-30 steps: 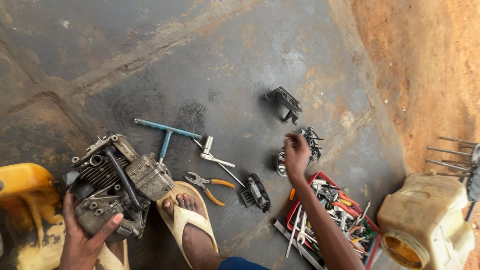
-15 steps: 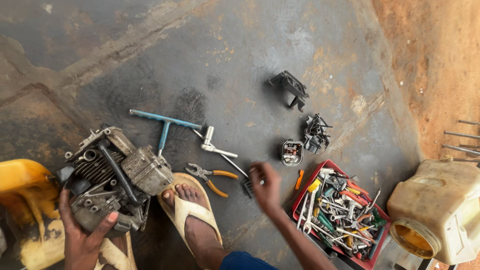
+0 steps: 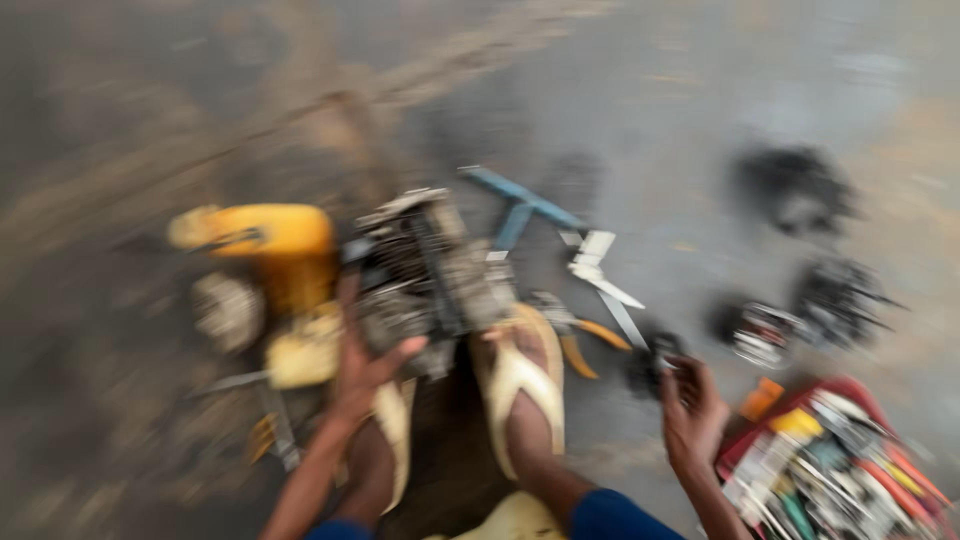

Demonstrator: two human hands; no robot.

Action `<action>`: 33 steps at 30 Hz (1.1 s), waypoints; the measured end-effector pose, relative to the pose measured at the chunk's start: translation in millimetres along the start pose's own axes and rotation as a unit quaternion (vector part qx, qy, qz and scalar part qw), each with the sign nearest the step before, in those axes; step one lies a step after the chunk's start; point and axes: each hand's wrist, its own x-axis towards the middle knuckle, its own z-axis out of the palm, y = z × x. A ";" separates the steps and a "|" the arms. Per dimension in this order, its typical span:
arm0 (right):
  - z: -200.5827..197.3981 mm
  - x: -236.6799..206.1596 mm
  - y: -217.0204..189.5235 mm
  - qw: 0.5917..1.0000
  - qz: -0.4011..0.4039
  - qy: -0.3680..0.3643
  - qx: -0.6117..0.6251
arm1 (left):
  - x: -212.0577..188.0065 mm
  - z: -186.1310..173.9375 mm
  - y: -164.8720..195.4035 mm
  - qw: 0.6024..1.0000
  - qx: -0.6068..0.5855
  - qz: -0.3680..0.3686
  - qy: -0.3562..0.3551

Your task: The person kneels on the floor working on a small engine with an attached yellow fuel tank. They unscrew and remove the cylinder head cover by hand, use pliers and a screwdriver on engine parts, reposition the engine, and handle small components from the surrounding parts laid on the ground.

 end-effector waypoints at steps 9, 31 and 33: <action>89.0 -46.2 -64.8 0.946 -0.058 -0.319 -0.009 | -2.9 -8.6 21.6 0.996 0.079 0.034 0.034; 148.1 -59.4 -119.9 0.812 0.142 -0.536 -0.181 | -25.3 -38.0 55.5 0.988 0.085 -0.122 0.045; 149.6 -60.3 -129.3 0.811 0.161 -0.524 -0.203 | -37.9 -66.6 62.7 0.992 0.032 -0.092 0.083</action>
